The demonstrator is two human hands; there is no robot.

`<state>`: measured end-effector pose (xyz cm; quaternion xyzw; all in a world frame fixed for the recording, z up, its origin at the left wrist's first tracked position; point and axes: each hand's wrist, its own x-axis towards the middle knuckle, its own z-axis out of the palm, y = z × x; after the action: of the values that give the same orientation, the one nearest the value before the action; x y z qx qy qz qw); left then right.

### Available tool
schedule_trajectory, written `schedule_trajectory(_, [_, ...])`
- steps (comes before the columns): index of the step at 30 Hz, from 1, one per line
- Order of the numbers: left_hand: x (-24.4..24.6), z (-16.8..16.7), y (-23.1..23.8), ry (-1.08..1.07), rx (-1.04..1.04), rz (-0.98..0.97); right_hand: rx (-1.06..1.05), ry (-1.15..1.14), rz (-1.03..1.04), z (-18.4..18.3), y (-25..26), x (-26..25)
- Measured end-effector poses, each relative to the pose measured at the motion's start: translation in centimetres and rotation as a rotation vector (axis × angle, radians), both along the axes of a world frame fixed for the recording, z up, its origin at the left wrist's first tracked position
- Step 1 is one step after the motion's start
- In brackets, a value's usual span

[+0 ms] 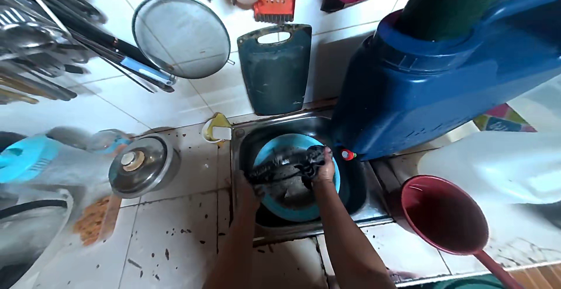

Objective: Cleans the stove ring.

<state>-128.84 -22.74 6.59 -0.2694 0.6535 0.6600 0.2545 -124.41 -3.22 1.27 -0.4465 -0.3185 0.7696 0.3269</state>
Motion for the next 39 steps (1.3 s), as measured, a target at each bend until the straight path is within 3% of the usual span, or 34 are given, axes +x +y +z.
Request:
schedule_trajectory(2, [0.3,0.4,-0.9,-0.155,0.299,0.007,-0.034,0.177,0.089,-1.1,0.6,0.8])
schedule_trajectory(5, [0.4,-0.1,-2.2,-0.156,0.635,-0.061,0.076,-0.040,0.322,-0.7,1.9,2.0])
schedule_trajectory(8, [0.4,0.1,-3.1,-0.130,0.558,-0.133,0.212,-0.232,0.407,-0.8,3.4,2.8])
schedule_trajectory(12, [0.1,0.7,-2.7,-0.038,0.369,-0.175,0.440,-0.253,0.527,1.9,3.5,3.9])
schedule_trajectory(15, [0.4,1.3,-1.4,-0.049,0.371,-0.172,0.914,-0.298,0.937,2.8,1.6,3.2])
schedule_trajectory(17, [0.6,2.0,-0.6,-0.026,0.394,-0.220,1.292,-0.479,1.291,3.4,0.8,1.3])
schedule_trajectory(19, [0.6,2.7,-0.2,0.005,0.385,-0.281,1.563,-0.563,1.337,2.7,0.7,0.0])
schedule_trajectory(22, [0.8,4.0,0.1,-0.040,0.340,-0.275,1.749,-0.539,1.297,1.1,1.6,-0.2])
schedule_trajectory(25, [1.0,4.6,0.2,-0.048,0.328,-0.303,1.557,-0.557,1.161,0.5,1.1,0.4])
schedule_trajectory(27, [1.0,5.0,0.5,-0.048,0.287,-0.340,1.089,-0.494,0.883,-0.1,0.4,0.6])
schedule_trajectory(30, [1.2,5.7,1.1,0.021,0.242,-0.426,0.220,-0.209,0.217,0.1,0.0,-0.6])
schedule_trajectory(32, [0.9,5.6,1.8,0.056,0.253,-0.432,-0.054,0.059,0.055,0.7,0.0,-0.6])
schedule_trajectory(35, [0.5,5.1,3.4,0.130,0.250,-0.428,-0.013,0.201,0.113,2.4,-2.0,0.4])
schedule_trajectory(39, [1.2,3.9,5.4,0.290,0.172,-0.586,0.397,0.020,0.430,4.4,-5.2,0.5])
